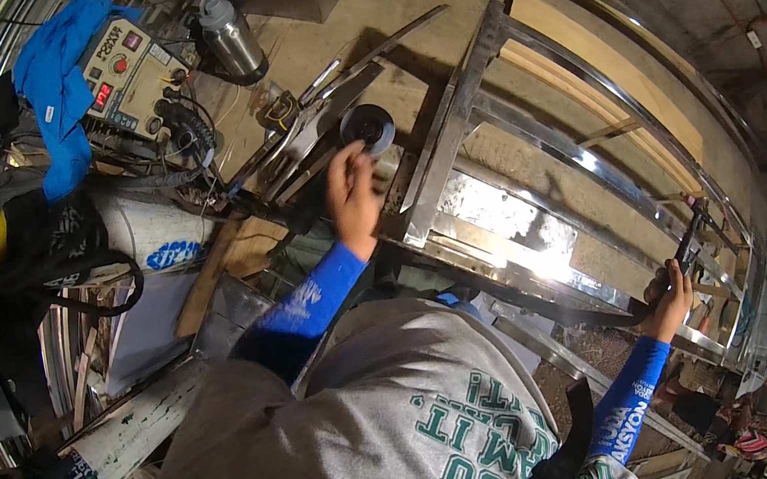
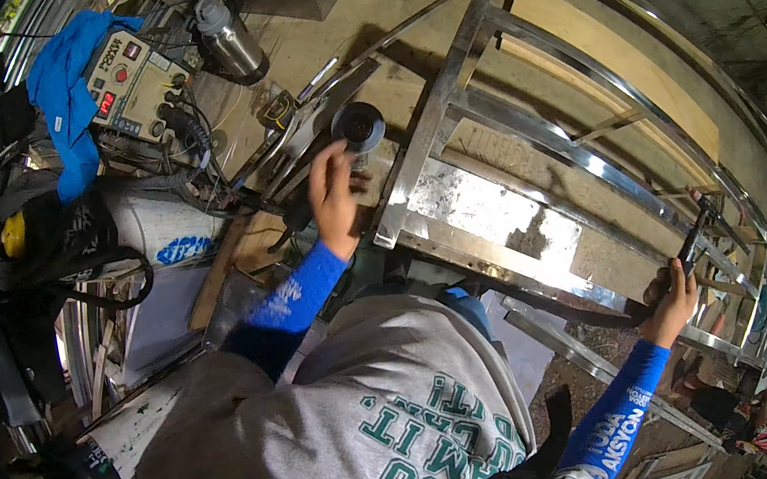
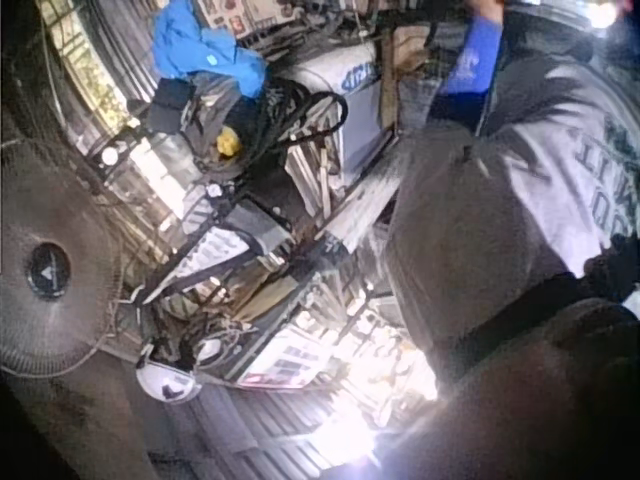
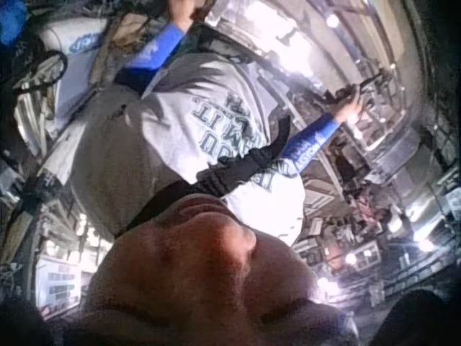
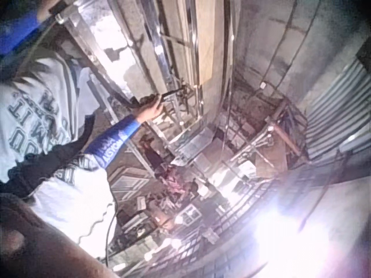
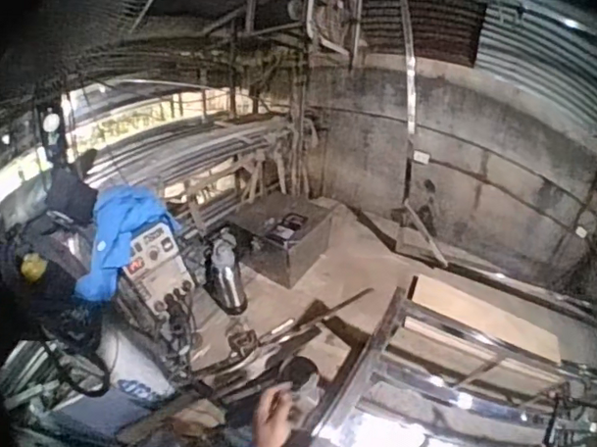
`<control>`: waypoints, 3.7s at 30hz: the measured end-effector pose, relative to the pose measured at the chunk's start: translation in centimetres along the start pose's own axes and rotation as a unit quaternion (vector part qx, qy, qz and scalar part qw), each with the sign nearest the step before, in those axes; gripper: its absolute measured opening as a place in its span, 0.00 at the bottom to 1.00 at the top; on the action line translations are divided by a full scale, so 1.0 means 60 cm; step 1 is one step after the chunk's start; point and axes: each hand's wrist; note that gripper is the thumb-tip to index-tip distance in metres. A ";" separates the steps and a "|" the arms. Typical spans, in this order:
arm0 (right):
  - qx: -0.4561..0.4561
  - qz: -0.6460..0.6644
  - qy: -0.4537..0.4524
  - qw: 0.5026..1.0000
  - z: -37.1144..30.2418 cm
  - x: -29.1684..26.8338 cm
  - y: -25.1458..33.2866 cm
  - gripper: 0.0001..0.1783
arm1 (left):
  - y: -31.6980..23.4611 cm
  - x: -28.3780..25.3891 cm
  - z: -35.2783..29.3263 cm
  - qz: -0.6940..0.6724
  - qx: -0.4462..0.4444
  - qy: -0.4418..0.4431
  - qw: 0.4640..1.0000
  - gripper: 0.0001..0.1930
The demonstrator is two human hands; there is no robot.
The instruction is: The person uses an angle grinder to smooth edges on a metal frame, then uses a welding torch to tack weld joints. They repeatedly position and clamp metal bars and a wooden block within the frame, adjusting alignment and securing pieces.
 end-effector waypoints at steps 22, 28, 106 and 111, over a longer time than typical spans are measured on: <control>-0.018 -0.083 0.036 0.996 0.014 0.014 -0.008 0.13 | 0.071 -0.188 0.072 0.730 0.090 0.067 0.674 0.35; -0.041 -0.062 0.020 0.997 0.005 0.009 -0.007 0.12 | 0.076 -0.185 0.105 0.634 0.094 0.128 0.757 0.40; -0.149 -0.110 0.196 0.963 0.028 -0.051 0.025 0.23 | 0.021 -0.194 -0.104 0.040 -0.013 -0.278 0.960 0.17; -0.135 -0.067 0.232 0.961 0.078 -0.114 0.023 0.17 | 0.099 -0.191 -0.243 -0.044 -0.092 -0.367 0.925 0.16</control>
Point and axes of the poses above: each hand's wrist, its own z-axis towards the middle knuckle, its own x-axis out of the palm, y = z × x, and after that the axes turned 2 degrees about -z, right-handed
